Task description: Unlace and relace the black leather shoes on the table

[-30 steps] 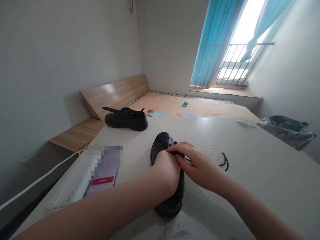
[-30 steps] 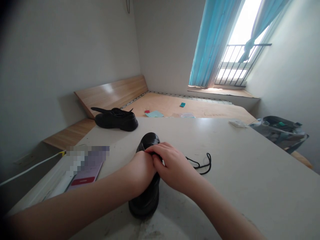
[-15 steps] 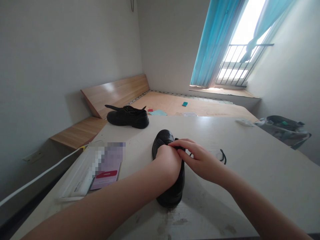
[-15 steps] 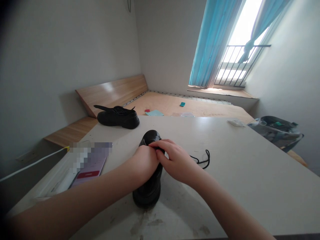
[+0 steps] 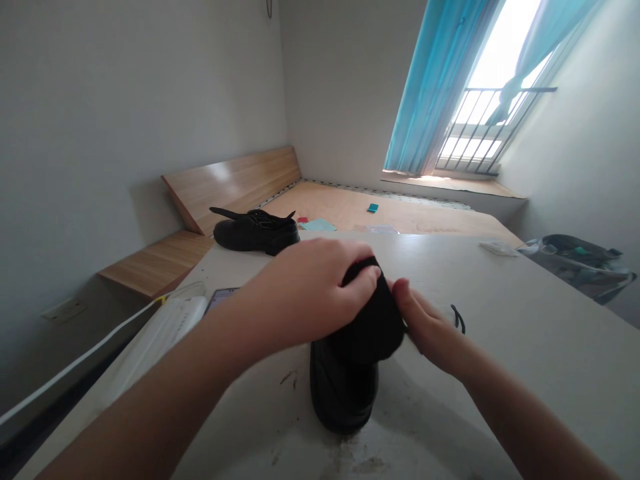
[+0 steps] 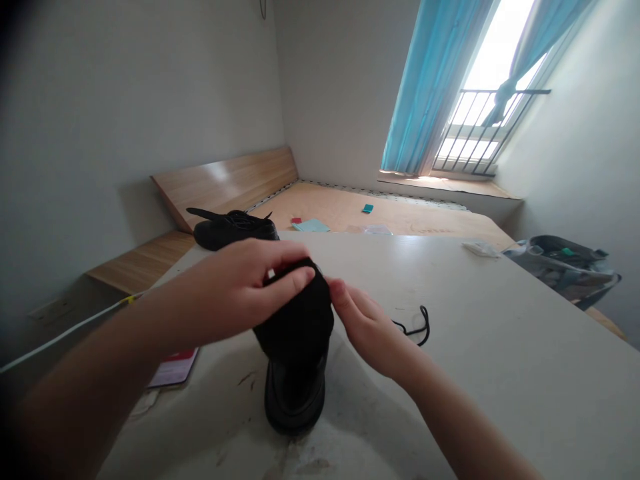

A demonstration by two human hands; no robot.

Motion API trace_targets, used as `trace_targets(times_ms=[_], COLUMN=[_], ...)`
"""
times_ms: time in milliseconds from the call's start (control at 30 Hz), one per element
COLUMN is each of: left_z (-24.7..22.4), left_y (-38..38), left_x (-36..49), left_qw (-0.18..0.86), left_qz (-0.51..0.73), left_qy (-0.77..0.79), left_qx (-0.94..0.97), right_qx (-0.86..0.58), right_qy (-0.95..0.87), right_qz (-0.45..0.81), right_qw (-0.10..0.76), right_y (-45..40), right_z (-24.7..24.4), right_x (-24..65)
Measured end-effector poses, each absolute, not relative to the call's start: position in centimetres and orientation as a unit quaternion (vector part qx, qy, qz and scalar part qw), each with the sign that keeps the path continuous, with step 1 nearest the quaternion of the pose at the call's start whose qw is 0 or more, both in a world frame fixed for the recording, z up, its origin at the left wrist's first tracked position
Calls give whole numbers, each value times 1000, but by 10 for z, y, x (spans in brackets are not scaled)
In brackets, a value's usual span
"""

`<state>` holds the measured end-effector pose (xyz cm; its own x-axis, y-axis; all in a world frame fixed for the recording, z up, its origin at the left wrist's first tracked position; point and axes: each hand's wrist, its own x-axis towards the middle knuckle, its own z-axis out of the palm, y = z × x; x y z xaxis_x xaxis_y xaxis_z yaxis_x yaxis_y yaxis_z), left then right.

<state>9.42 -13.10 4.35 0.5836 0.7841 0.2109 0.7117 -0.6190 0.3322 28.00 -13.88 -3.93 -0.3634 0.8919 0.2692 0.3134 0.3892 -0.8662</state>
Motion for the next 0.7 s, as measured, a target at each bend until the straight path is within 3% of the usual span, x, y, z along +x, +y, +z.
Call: trace_targets(times_ms=[167, 367, 500, 567, 633, 700], left_z=[61, 63, 61, 57, 50, 42], left_y=[-105, -108, -106, -98, -91, -89], left_x=[80, 89, 90, 87, 85, 87], left_qw=[252, 433, 571, 511, 357, 184], left_qz=[237, 303, 330, 343, 277, 126], left_qy=[386, 309, 206, 258, 390, 495], left_qx=[855, 790, 723, 744, 802, 840], right_qx=[-406, -363, -362, -346, -319, -346], right_qy=[-759, -681, -660, -610, -562, -593], right_qz=[276, 464, 373, 303, 278, 274], right_qw=[428, 434, 543, 646, 710, 673], right_y=[-141, -143, -144, -140, -132, -124], right_z=[-15, -6, -1, 2, 1, -8], right_x=[289, 289, 291, 295, 299, 298])
